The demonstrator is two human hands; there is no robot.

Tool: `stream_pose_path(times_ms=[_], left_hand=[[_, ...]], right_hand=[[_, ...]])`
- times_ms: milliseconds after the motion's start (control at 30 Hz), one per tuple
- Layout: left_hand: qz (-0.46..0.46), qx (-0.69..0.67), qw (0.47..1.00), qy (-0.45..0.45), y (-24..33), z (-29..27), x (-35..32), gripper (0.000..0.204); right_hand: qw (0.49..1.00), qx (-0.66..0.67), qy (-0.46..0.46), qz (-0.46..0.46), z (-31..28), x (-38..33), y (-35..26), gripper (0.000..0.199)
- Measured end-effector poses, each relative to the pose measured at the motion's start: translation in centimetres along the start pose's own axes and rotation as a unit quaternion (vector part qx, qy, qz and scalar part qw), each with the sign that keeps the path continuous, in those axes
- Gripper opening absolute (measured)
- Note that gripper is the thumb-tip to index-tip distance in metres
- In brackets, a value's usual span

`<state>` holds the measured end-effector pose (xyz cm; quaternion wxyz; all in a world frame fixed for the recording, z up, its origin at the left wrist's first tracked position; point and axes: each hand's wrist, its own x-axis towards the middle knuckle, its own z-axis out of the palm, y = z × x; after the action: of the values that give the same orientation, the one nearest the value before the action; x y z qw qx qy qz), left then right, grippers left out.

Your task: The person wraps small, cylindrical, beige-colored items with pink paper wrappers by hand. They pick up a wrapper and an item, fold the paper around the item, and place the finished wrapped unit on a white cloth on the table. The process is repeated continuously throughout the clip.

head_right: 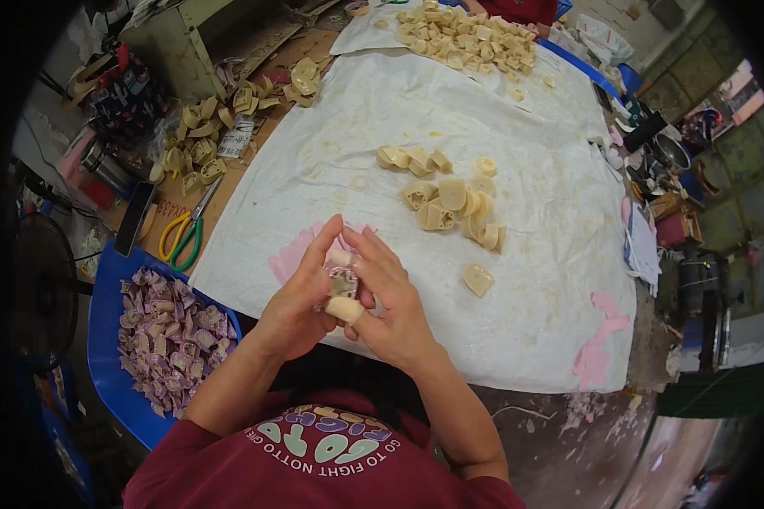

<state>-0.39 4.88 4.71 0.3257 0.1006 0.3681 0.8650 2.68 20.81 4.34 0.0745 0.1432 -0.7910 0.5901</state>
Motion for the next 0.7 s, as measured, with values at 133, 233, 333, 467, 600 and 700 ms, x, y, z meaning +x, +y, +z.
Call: stream_pose_path(times_ms=[133,233,333,467,600,700], left_hand=[[-0.009,-0.040,0.999,-0.029,0.0,0.2,-0.7,0.074],[-0.003,-0.078,0.995,-0.059,0.3,0.2,-1.0,0.082],[0.018,-0.058,0.995,-0.077,-0.1,-0.3,-1.0,0.091],[0.072,0.086,0.992,-0.056,0.2,-0.8,-0.7,0.095],[0.253,0.532,0.801,-0.106,2.4,-1.4,0.0,0.088],[0.292,0.672,0.665,-0.143,2.7,-1.7,0.3,0.084]], right_hand=[[0.997,0.075,0.015,0.000,0.3,-0.5,0.4,0.053],[0.958,0.281,0.002,0.058,0.2,-0.7,-0.6,0.052],[0.931,0.360,-0.015,0.051,0.3,-0.3,-0.5,0.050],[0.948,0.312,0.036,0.052,1.2,-0.6,0.9,0.045],[0.883,0.390,0.088,0.247,-0.5,-0.8,0.3,0.037],[0.889,0.347,0.048,0.296,-1.2,-0.8,0.0,0.029]])
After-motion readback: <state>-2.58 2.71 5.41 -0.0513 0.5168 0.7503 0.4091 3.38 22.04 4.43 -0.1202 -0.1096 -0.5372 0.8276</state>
